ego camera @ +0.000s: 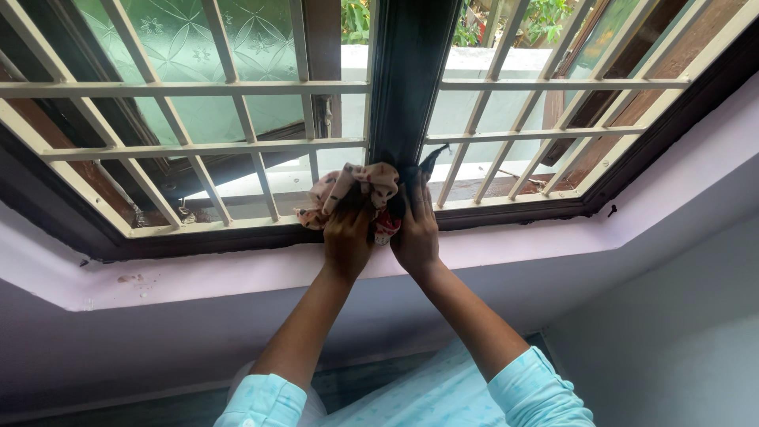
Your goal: The person wipes the window frame and sill with a patterned cloth, moving along the bottom and side edges of the window. They use both hands to scrub and wipe the frame and sill, focusing on the lower sections and corners.
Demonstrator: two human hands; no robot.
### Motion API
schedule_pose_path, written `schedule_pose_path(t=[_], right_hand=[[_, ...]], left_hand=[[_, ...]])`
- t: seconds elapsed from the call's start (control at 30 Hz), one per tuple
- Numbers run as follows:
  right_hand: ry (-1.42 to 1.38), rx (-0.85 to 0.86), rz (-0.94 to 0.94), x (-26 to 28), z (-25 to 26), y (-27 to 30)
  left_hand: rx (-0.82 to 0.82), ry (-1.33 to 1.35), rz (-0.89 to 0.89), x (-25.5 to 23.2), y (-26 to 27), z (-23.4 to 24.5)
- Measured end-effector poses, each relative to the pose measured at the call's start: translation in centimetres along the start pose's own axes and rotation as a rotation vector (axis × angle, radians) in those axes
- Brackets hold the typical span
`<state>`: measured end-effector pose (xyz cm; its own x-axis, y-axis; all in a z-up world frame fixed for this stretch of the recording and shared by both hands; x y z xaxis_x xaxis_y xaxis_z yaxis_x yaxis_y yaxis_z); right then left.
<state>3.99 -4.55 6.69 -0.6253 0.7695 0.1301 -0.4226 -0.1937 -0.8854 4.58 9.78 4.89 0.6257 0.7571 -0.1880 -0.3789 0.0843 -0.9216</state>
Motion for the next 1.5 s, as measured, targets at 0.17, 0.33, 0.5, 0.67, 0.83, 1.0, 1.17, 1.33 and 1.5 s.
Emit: schedule_pose_path(t=[0.17, 0.33, 0.5, 0.67, 0.83, 1.0, 1.17, 1.33, 1.5], right_hand=[[-0.061, 0.061, -0.058, 0.7, -0.4, 3.1], [-0.092, 0.049, -0.191, -0.2, -0.5, 4.6], [-0.082, 0.003, -0.201, -4.1, 1.9, 2.8], [-0.06, -0.182, -0.302, -7.5, 5.7, -0.9], [-0.413, -0.289, -0.519, -7.4, 3.7, -3.7], [-0.593, -0.169, -0.494, -3.3, 2.4, -2.7], [-0.517, -0.042, -0.518, -0.4, -0.2, -3.8], [-0.485, -0.104, -0.504, -1.3, -1.3, -2.7], [-0.249, 0.063, -0.549, -3.4, -3.2, 2.1]], left_hand=[[0.056, 0.044, 0.081, 0.2, 3.1, 0.0], [0.138, 0.123, 0.282, 0.6, 3.5, 0.9], [0.196, 0.174, 0.437, 1.6, 1.3, 3.0], [-0.149, 0.125, 0.529, 3.1, -1.9, 6.0], [-0.203, 0.699, 0.787, 2.3, -3.0, 0.4], [-0.143, 1.24, 0.751, 1.9, -2.4, -5.0], [-0.06, 0.496, 0.416, 3.3, -1.4, -3.3], [-0.131, 0.256, 0.336, 2.0, -1.0, -1.7], [-0.118, 0.196, 0.218, 1.8, -1.0, -1.3]])
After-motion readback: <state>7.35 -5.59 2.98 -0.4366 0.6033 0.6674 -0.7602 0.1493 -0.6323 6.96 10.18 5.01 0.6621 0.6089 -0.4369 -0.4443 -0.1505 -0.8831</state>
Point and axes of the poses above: each hand's wrist, its own y-axis away from the middle knuckle, its own z-axis out of the back of the hand, x = y × z, the point moved 4 cm from there along -y, towards the middle knuckle, and after that the axes turned 1 degree about -x, right-handed, at the moved point
